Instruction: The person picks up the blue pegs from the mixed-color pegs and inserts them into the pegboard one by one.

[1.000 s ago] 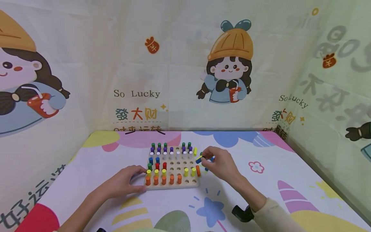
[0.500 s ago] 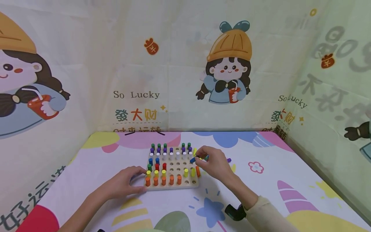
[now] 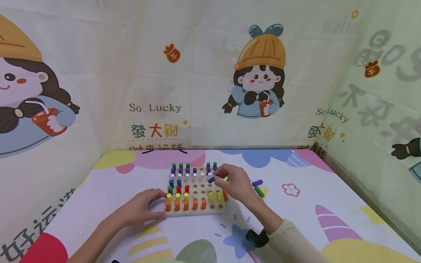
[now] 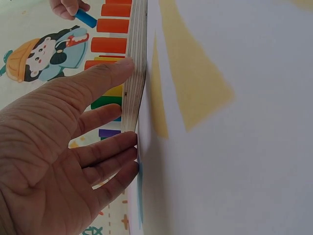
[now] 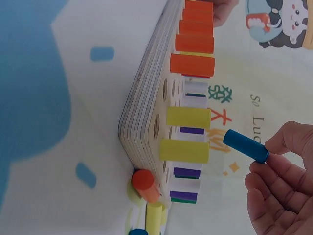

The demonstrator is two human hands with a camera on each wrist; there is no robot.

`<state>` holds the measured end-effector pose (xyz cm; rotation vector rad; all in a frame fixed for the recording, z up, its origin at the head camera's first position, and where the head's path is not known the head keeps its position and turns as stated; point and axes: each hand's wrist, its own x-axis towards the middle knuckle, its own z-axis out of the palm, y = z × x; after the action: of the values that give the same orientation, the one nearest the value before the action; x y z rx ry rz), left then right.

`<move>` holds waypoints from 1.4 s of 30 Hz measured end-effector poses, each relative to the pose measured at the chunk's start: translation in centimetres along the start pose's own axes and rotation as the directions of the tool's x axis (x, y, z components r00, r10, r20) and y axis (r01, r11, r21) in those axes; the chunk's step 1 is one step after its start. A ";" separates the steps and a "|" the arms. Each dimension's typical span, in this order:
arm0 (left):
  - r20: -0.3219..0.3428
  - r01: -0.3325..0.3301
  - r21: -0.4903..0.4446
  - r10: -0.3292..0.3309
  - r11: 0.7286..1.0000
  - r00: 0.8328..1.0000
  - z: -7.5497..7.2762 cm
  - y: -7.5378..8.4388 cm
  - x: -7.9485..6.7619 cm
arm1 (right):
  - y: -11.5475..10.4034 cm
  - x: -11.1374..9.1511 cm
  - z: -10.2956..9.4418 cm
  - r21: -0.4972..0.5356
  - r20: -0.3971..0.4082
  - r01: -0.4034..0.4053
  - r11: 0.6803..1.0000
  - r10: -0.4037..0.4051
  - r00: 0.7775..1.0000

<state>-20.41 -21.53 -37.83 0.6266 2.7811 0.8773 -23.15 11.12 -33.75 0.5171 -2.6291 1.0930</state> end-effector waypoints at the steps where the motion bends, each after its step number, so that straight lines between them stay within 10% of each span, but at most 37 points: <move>1: 0.001 -0.001 0.001 0.001 1.000 1.000 0.0 0.0 0.0 | 0.0 0.1 0.1 0.004 -0.002 0.008 1.000 -0.008 1.000; 42: 0.006 0.014 0.005 -0.014 1.000 1.000 0.0 0.2 -0.1 | -2.2 2.6 4.6 0.048 0.134 -0.038 0.998 0.031 0.990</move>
<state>-20.26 -21.44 -37.68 0.6082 2.7794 0.8645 -24.99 5.76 -34.58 0.5757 -2.7406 1.1761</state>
